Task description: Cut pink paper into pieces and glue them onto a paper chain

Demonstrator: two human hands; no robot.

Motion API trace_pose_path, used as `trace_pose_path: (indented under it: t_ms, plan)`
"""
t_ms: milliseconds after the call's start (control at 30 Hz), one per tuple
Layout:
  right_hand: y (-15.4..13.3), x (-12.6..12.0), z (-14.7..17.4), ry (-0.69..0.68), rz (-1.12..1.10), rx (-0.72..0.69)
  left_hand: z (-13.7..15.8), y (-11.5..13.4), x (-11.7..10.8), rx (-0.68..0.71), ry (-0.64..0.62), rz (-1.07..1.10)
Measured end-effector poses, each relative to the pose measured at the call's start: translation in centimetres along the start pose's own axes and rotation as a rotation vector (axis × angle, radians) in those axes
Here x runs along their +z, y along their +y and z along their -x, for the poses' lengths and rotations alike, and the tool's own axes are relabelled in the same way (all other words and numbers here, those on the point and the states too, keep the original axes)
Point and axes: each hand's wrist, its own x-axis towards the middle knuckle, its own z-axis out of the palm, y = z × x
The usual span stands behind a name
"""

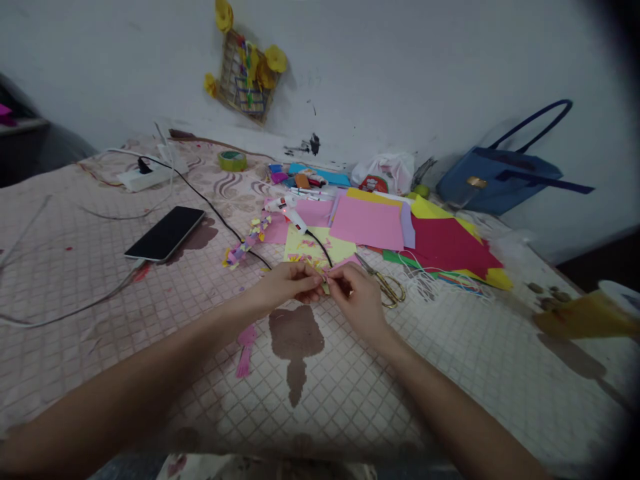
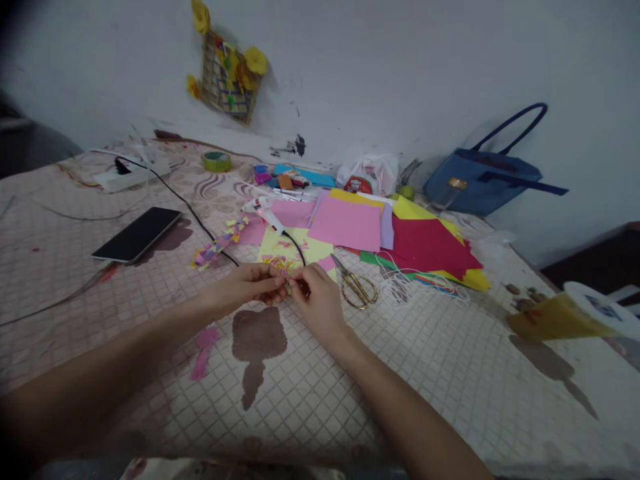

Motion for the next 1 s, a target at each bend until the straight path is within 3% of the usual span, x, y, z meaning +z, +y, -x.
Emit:
trace_pose_path:
  t_ms: [333,1000]
  plan:
    - [0.45,0.12,0.40,-0.025,0.220,-0.185,0.01,0.03,0.10,-0.060,-0.007,0.197]
    - [0.32,0.02,0.43,-0.029,0.274,-0.206,-0.33,-0.46,-0.32,-0.101,-0.040,0.317]
